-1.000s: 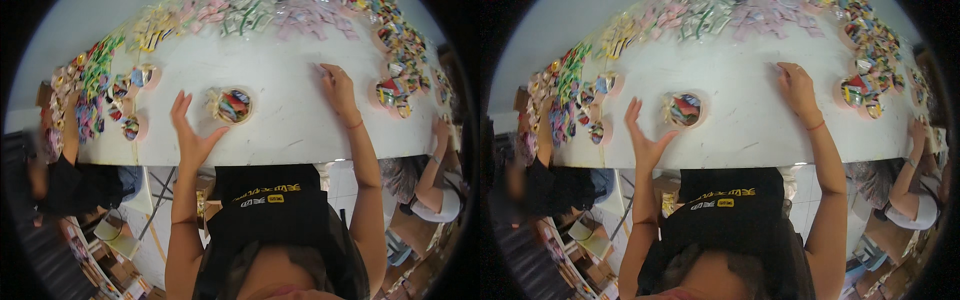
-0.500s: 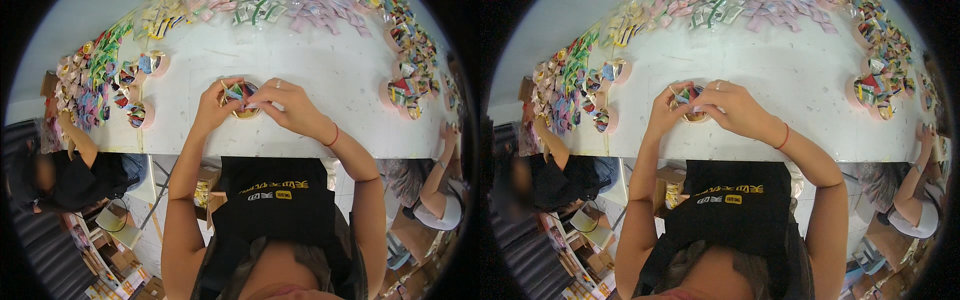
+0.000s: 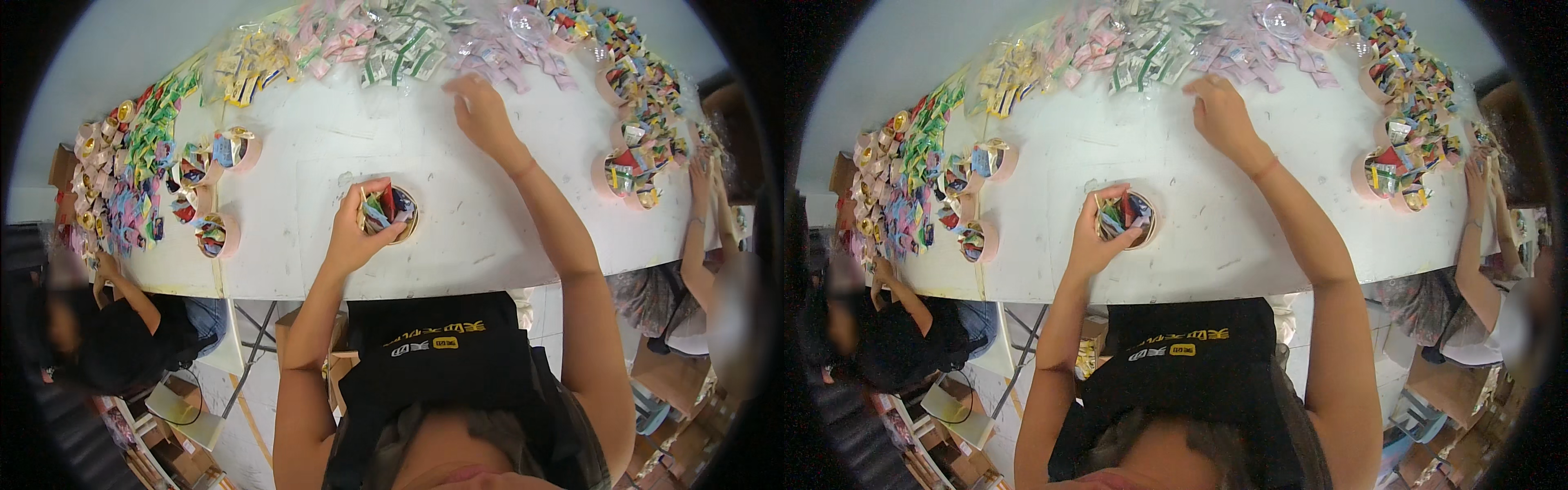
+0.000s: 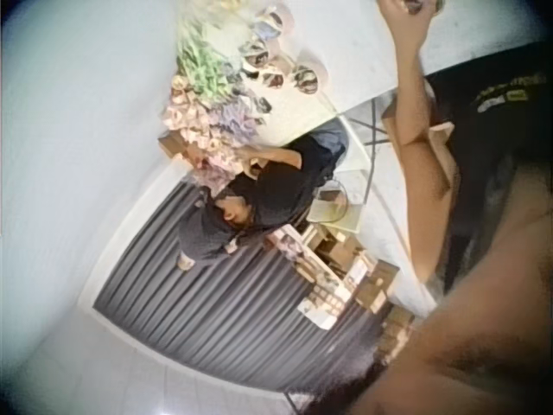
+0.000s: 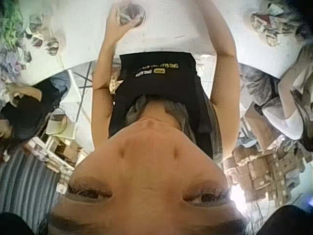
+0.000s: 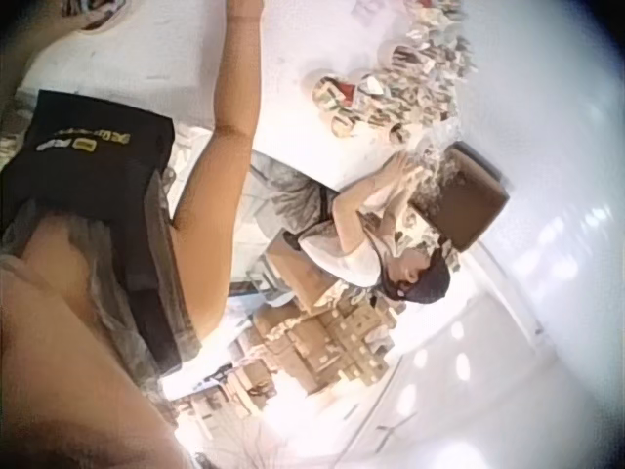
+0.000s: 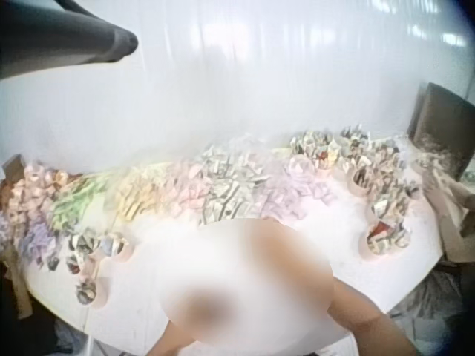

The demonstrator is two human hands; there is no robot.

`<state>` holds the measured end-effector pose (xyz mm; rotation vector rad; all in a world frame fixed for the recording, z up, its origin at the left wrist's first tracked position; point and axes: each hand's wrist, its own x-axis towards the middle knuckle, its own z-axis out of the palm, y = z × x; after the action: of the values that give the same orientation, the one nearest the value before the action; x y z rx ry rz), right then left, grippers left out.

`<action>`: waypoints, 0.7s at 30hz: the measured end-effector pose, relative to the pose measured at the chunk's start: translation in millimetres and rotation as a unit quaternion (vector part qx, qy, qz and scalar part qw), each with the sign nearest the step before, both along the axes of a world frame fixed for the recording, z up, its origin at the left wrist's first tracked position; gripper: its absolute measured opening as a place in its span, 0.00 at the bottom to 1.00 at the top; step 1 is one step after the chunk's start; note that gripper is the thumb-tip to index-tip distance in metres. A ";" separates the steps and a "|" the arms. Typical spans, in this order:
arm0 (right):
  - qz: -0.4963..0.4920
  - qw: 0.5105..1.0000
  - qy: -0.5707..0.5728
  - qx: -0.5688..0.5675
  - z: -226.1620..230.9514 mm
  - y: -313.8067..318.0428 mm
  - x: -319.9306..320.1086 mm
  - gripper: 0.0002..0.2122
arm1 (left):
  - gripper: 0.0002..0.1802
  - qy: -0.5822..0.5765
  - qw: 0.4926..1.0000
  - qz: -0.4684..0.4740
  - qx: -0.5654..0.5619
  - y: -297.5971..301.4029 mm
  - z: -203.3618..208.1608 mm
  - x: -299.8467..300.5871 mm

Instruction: The person assembles small candy bouquets by placing individually wrapped candies into small paper cups and securing them with ribbons. The person repeatedly picks candies from the table, arranges them in cups, and ties ribbons around the cups to complete each bouquet.

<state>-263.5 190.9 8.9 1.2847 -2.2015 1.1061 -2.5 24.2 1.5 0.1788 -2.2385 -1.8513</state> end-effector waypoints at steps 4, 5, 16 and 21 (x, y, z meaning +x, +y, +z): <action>-0.041 0.999 0.022 0.028 -18.6 -47.7 -44.2 0.13 | 0.32 -0.004 1.000 0.004 -0.017 2.4 0.9 -5.7; -0.053 0.996 0.008 0.071 -15.8 -52.1 -47.3 0.14 | 0.32 -0.005 1.000 0.005 -0.010 2.7 1.3 -5.8; 0.130 0.915 -0.372 -0.092 30.1 55.1 104.2 0.09 | 0.26 0.003 1.000 0.026 -0.008 4.2 8.8 -0.7; 0.286 0.921 -0.260 0.049 41.8 22.9 143.0 0.13 | 0.28 0.031 0.999 -0.024 0.016 -2.4 7.0 -3.6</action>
<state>-120.5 213.8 50.7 1.9413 -2.3103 1.7423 -6.0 21.9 8.6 0.0716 -2.1918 -1.8906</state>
